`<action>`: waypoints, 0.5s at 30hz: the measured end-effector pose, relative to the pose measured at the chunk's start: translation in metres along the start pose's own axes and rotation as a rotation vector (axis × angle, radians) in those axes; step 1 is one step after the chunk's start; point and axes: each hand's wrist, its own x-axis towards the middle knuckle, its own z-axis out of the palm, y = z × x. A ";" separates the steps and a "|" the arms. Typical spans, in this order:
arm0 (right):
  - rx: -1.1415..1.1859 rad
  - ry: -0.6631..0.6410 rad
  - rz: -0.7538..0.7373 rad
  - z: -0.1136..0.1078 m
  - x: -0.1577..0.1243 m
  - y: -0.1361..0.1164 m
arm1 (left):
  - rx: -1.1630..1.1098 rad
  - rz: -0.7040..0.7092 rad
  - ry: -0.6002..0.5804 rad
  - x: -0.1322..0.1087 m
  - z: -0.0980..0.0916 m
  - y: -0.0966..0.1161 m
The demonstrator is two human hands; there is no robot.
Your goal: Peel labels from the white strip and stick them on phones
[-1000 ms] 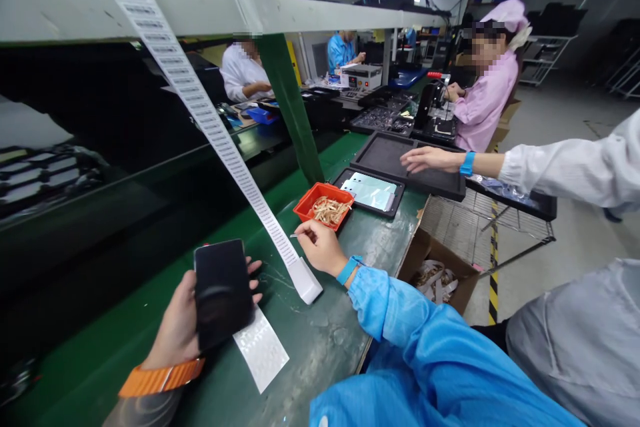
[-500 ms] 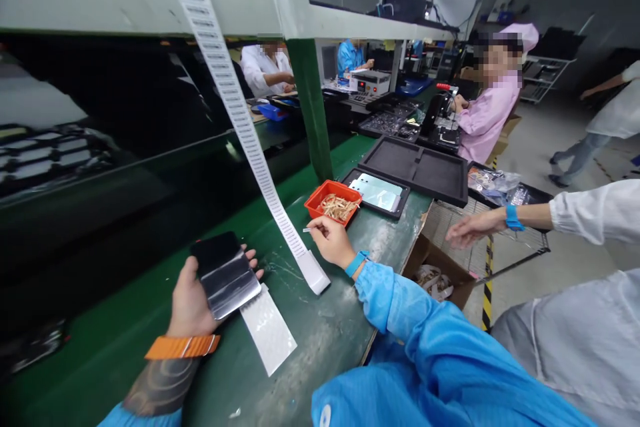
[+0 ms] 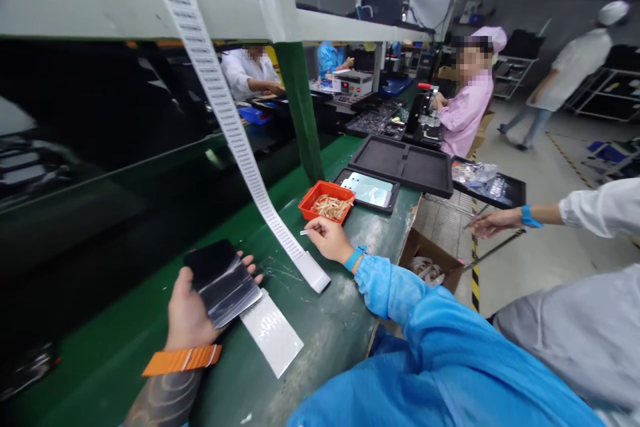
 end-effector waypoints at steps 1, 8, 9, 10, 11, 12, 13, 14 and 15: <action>-0.012 0.000 0.003 0.000 0.000 -0.001 | 0.011 0.004 0.002 -0.001 0.001 0.000; -0.056 0.016 0.029 0.000 0.003 -0.002 | 0.082 0.020 0.021 -0.006 0.007 0.000; -0.055 0.018 0.031 0.000 0.003 -0.002 | 0.088 0.030 0.022 -0.006 0.007 0.000; -0.054 0.019 0.033 0.000 0.003 -0.002 | 0.092 0.038 0.024 -0.006 0.007 -0.001; -0.053 0.019 0.034 0.000 0.003 -0.002 | 0.094 0.042 0.027 -0.005 0.007 -0.002; -0.054 0.018 0.035 0.000 0.003 -0.002 | 0.097 0.044 0.031 -0.005 0.007 -0.002; -0.056 0.018 0.036 0.000 0.003 -0.002 | 0.100 0.042 0.035 -0.005 0.007 -0.002; -0.059 0.018 0.037 0.000 0.003 -0.002 | 0.104 0.041 0.041 -0.005 0.007 -0.002; -0.062 0.017 0.038 0.001 0.003 -0.002 | 0.110 0.042 0.047 -0.005 0.007 -0.002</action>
